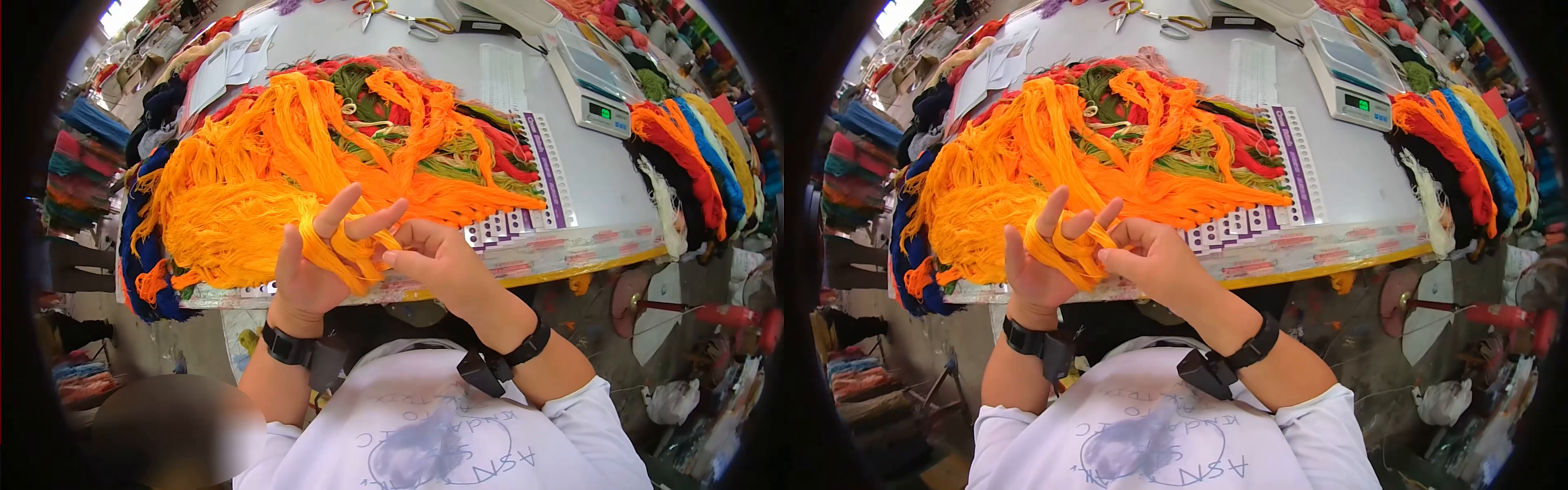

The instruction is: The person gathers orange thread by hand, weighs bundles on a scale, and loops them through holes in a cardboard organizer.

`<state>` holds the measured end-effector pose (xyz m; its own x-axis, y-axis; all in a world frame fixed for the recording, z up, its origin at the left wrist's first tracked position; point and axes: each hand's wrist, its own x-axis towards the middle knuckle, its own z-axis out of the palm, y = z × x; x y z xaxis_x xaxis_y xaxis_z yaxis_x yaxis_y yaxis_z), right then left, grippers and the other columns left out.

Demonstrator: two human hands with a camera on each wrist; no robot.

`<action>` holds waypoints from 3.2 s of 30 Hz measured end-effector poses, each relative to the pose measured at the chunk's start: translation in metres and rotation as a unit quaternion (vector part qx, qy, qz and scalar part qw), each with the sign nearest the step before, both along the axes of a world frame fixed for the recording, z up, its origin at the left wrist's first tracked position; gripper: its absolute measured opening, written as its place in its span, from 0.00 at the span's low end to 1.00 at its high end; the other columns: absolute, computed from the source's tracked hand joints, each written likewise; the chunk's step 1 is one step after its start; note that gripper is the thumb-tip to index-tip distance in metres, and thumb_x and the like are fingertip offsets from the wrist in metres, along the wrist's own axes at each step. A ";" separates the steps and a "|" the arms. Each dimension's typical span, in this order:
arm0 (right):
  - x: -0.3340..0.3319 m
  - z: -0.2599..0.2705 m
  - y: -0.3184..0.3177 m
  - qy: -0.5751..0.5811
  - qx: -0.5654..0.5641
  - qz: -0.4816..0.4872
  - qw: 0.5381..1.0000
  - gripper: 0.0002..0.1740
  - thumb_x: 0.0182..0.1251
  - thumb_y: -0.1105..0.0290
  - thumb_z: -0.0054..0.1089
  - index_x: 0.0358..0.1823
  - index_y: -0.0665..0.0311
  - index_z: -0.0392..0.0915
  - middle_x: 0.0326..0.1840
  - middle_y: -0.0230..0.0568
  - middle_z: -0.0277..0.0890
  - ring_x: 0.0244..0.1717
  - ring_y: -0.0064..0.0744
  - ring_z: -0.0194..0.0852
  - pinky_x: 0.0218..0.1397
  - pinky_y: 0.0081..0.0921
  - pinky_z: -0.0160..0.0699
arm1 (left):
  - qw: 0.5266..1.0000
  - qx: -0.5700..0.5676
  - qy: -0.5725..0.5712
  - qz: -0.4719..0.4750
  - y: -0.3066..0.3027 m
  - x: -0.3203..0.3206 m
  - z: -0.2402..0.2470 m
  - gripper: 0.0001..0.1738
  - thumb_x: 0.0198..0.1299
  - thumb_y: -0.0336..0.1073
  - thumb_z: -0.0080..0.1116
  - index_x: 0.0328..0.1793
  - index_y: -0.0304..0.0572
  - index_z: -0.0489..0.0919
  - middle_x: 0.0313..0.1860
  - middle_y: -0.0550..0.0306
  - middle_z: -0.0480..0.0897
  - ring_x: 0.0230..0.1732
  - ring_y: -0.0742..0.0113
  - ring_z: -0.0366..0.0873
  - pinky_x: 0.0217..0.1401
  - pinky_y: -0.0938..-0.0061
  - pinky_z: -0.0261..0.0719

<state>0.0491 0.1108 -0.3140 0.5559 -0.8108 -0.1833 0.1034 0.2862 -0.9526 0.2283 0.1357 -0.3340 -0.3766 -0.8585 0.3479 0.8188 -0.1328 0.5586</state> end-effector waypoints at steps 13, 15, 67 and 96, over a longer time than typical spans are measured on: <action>-0.205 0.021 -0.080 -0.316 0.064 -0.261 0.910 0.12 0.72 0.65 0.46 0.27 0.55 0.66 0.14 0.19 0.45 0.13 0.14 0.41 0.16 0.14 0.45 | 0.967 0.107 0.192 0.132 0.022 0.185 0.049 0.10 0.71 0.39 0.38 0.38 0.46 0.67 0.24 0.65 0.62 0.23 0.77 0.60 0.26 0.77 0.65; -0.299 0.051 -0.087 -0.260 0.037 -0.393 0.881 0.12 0.73 0.67 0.44 0.27 0.56 0.65 0.14 0.20 0.45 0.13 0.14 0.42 0.15 0.14 0.43 | 0.956 0.117 0.199 0.183 0.036 0.289 0.049 0.10 0.70 0.36 0.38 0.34 0.46 0.65 0.23 0.65 0.61 0.22 0.77 0.58 0.26 0.76 0.63; -0.070 -0.080 -0.044 0.212 -0.108 -0.056 0.970 0.11 0.56 0.66 0.62 0.30 0.69 0.82 0.19 0.40 0.78 0.20 0.25 0.73 0.27 0.25 0.70 | 0.749 0.284 -0.596 0.060 -0.022 -0.083 -0.036 0.07 0.53 0.32 0.56 0.33 0.35 0.76 0.17 0.62 0.72 0.14 0.75 0.66 0.15 0.76 0.63; -0.073 -0.071 -0.018 0.307 -0.257 -0.034 0.916 0.18 0.49 0.72 0.61 0.41 0.63 0.66 0.39 0.47 0.73 0.42 0.48 0.75 0.41 0.38 0.75 | 0.741 0.312 -0.568 0.177 -0.023 -0.070 -0.030 0.06 0.53 0.30 0.54 0.34 0.35 0.76 0.19 0.62 0.73 0.14 0.75 0.67 0.14 0.81 0.62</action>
<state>-0.0244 0.0933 -0.3852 0.4202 -0.9070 -0.0284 -0.4961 -0.2034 -0.8441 0.1586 0.1131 -0.3636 0.1647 -0.8332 -0.5278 -0.0869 -0.5453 0.8337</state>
